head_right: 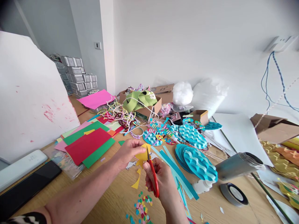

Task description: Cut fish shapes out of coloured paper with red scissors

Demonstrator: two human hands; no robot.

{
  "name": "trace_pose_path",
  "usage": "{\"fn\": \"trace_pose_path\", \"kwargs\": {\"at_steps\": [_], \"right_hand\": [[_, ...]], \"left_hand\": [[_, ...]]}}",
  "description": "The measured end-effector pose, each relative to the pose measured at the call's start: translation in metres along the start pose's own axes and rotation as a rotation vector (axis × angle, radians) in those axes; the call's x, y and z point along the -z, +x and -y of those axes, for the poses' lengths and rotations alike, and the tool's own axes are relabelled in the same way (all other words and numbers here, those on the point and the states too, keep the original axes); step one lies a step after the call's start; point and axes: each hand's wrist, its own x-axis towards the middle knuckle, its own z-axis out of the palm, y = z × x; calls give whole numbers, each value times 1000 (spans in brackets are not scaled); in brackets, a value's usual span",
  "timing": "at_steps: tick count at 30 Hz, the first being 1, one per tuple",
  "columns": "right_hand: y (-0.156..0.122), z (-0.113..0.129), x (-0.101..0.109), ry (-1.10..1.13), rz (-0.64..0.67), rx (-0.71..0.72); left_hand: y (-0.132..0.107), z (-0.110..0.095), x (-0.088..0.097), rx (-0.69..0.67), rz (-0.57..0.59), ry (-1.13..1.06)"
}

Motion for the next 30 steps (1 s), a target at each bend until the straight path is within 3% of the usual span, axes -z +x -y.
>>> {"fn": "trace_pose_path", "kwargs": {"at_steps": [30], "right_hand": [[-1,2,0,-14,-5,1]], "left_hand": [[1,1,1,-14,17,34]]}}
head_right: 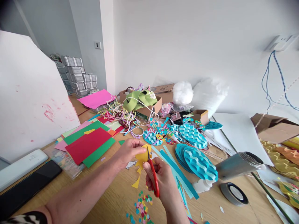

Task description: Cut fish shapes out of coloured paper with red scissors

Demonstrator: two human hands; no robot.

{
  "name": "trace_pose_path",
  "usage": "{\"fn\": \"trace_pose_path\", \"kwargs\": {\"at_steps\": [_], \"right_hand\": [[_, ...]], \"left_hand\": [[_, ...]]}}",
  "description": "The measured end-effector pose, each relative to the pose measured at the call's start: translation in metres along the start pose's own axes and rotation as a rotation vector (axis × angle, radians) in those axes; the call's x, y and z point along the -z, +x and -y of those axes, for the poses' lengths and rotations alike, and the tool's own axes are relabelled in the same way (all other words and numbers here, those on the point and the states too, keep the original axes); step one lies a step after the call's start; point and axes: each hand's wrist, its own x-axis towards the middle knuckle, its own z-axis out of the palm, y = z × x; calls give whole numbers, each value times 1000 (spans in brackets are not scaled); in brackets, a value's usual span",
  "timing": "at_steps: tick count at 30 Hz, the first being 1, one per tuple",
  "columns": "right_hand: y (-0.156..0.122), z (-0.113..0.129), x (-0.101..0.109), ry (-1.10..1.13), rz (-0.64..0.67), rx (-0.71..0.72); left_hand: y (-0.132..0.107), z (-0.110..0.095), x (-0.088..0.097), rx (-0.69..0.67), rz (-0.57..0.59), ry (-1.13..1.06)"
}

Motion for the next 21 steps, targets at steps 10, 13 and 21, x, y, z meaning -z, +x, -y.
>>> {"fn": "trace_pose_path", "kwargs": {"at_steps": [10,13,21], "right_hand": [[1,0,1,1,6,-4],[1,0,1,3,11,-11],[0,2,1,-12,17,1]], "left_hand": [[0,-1,-1,1,-15,-9],[-1,-1,-1,-1,-25,-8],[0,0,0,-12,-5,36]]}}
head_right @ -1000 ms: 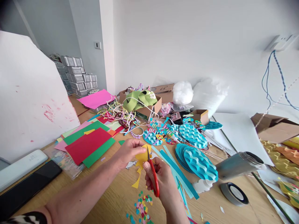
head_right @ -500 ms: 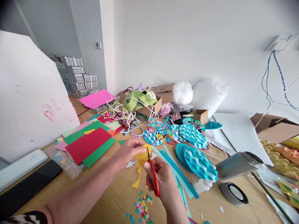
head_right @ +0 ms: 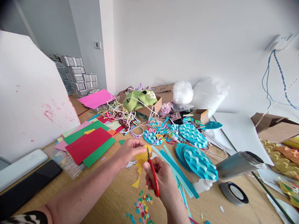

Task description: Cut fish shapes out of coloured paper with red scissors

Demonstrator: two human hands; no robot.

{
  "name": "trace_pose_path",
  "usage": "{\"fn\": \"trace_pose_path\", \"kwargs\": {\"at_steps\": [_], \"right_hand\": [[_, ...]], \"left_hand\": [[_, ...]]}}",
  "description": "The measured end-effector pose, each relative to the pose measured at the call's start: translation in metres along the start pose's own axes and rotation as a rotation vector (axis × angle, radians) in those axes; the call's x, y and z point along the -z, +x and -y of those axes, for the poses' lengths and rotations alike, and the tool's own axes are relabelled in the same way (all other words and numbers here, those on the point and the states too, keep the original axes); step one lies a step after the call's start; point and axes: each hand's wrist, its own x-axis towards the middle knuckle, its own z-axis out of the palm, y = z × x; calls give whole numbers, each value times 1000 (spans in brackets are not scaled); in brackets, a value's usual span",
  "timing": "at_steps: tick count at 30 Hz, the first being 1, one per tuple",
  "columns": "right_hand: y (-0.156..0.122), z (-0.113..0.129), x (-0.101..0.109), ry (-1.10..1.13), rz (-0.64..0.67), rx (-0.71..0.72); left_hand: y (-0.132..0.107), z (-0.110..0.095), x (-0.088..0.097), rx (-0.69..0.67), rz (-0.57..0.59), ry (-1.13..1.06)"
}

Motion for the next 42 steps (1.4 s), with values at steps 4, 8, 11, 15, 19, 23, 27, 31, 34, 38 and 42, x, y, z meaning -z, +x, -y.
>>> {"fn": "trace_pose_path", "kwargs": {"at_steps": [4,8,11,15,19,23,27,31,34,38,42], "right_hand": [[0,0,1,-28,3,-6],[1,-2,1,-32,-2,-15],[2,-3,1,-8,-2,-19],[1,-3,2,0,-7,-31],[1,-2,2,-18,2,-33],[2,-3,3,-22,1,-30],[3,-5,3,-5,11,-17],[3,-5,2,-30,8,-15],[2,-3,1,-41,4,-3],[2,-2,1,-34,1,6],[2,-3,1,-13,7,11]], "left_hand": [[0,0,0,1,1,12],[0,-1,0,-1,0,23],[0,-1,1,-10,2,33],[0,0,0,-2,2,32],[0,0,0,-2,2,24],[0,0,0,0,-3,13],[1,1,0,25,-18,-29],[1,0,-1,31,-35,-27],[0,-1,-1,26,-31,3],[-1,-1,-2,12,-20,19],[-1,0,-2,15,-16,8]]}}
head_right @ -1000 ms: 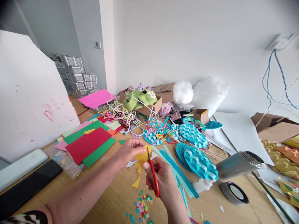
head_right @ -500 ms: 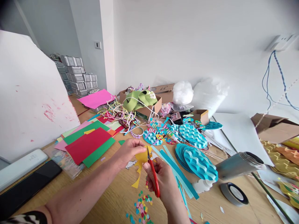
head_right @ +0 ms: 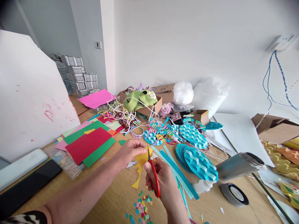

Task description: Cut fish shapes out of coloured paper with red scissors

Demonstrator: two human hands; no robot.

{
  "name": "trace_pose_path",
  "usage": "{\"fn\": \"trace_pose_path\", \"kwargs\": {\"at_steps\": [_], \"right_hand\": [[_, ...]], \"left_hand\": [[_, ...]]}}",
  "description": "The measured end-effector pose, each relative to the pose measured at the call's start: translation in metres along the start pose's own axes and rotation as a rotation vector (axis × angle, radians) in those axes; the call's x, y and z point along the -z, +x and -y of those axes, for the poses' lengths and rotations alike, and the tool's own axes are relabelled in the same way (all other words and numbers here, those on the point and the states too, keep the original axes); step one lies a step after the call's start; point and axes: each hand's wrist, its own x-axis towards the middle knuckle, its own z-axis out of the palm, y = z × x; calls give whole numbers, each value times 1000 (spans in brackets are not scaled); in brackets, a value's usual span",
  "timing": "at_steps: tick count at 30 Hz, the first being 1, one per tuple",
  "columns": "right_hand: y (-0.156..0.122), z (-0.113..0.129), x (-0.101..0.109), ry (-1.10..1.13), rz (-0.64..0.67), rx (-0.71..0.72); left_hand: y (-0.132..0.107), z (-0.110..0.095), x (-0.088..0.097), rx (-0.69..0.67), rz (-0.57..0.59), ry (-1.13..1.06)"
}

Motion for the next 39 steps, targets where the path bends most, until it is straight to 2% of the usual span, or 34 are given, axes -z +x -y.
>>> {"fn": "trace_pose_path", "kwargs": {"at_steps": [16,31,39], "right_hand": [[0,-2,-1,16,-12,-11],[-2,-2,0,27,2,-15],[-2,0,0,11,-1,-2]], "left_hand": [[1,1,0,11,11,-45],[2,0,0,-4,-43,-4],[-1,-2,0,15,-27,9]]}}
